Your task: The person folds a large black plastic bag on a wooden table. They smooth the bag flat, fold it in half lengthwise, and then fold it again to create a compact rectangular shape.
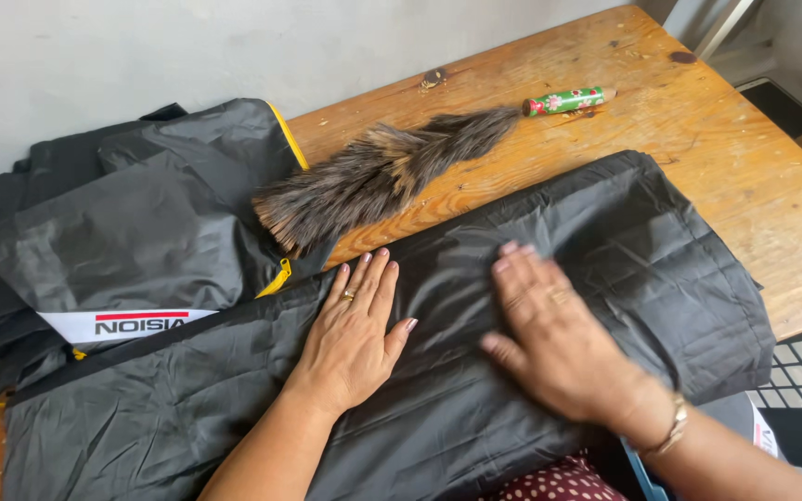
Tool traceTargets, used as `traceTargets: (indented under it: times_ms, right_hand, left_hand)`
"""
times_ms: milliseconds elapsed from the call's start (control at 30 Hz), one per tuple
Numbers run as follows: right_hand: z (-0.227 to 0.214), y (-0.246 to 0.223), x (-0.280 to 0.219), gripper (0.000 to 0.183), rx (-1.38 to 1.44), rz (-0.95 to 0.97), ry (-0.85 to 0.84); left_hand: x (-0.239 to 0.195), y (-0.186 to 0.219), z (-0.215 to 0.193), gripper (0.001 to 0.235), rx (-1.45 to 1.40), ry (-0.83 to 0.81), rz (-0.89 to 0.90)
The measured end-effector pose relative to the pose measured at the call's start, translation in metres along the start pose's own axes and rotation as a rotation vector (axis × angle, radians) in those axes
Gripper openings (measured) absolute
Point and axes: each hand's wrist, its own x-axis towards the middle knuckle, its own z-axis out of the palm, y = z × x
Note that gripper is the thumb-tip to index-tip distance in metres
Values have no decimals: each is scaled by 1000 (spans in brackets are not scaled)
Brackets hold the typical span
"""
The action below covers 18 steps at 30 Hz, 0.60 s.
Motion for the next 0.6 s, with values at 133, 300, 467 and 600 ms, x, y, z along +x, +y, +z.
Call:
traceTargets:
  times_ms: [133,300,467,600]
  right_hand:
    - [8,32,-9,87,-134,124,-53]
    - [-17,-20,-1,80,36,82,77]
    - [-21,-46,-9,72,300,-131,-97]
    - [-4,18,-9,72,91,96,-101]
  left_hand:
    - [0,5,-2,70,39,26,0]
    - [-3,39,-17,43,9,-19,76]
    - [-28,53,-11,78,71,-178,-83]
    - [-33,49,-8,81,200,-80,-46]
